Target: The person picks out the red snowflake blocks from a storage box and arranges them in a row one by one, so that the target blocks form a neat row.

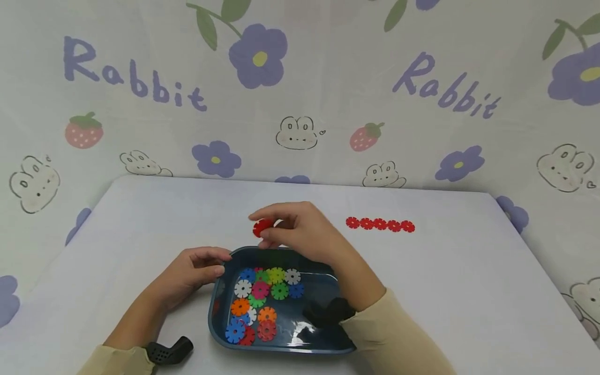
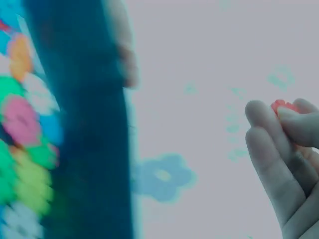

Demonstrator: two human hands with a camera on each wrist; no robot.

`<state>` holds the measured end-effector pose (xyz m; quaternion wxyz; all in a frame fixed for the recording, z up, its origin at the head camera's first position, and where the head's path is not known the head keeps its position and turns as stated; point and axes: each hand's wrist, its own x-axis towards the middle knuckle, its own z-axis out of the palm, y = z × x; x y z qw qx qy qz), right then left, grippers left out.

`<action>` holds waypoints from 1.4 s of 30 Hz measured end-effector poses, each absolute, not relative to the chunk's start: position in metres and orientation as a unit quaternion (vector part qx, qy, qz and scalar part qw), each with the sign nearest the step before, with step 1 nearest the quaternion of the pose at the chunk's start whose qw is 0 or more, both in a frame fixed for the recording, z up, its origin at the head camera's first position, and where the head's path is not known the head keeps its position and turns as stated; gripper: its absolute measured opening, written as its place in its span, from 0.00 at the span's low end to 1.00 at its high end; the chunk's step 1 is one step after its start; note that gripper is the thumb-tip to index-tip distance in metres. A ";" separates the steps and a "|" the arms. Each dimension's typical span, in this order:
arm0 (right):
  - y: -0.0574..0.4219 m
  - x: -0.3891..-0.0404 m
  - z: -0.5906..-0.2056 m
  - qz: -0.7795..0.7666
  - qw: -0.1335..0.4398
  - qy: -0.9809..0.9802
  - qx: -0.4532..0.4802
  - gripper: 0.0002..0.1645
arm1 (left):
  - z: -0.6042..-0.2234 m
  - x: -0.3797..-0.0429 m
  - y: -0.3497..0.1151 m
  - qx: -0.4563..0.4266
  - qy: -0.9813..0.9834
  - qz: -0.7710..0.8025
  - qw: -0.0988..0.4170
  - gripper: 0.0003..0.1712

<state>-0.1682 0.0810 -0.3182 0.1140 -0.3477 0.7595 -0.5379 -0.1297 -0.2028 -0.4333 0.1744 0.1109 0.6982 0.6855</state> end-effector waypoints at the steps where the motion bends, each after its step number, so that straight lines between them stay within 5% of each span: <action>1: 0.089 -0.168 -0.315 -0.549 0.097 0.760 -0.334 0.18 | -0.434 -0.129 -0.202 0.108 0.699 0.685 0.176 0.18; 9: 0.149 -0.178 -0.300 -0.529 -0.017 0.819 -0.224 0.26 | -0.431 -0.127 -0.200 0.109 0.700 0.684 0.176 0.18; 14: 0.174 -0.192 -0.302 -0.517 -0.040 0.841 -0.151 0.29 | -0.431 -0.127 -0.201 0.111 0.700 0.684 0.172 0.18; 26: 0.219 -0.234 -0.345 -0.461 -0.025 0.887 -0.028 0.34 | -0.431 -0.127 -0.203 0.113 0.704 0.682 0.165 0.17; 36: 0.209 -0.263 -0.405 -0.351 0.095 0.927 -0.096 0.29 | -0.432 -0.127 -0.202 0.109 0.702 0.683 0.169 0.18; 42: 0.201 -0.266 -0.416 -0.331 0.107 0.926 -0.144 0.28 | -0.430 -0.127 -0.203 0.104 0.704 0.682 0.168 0.18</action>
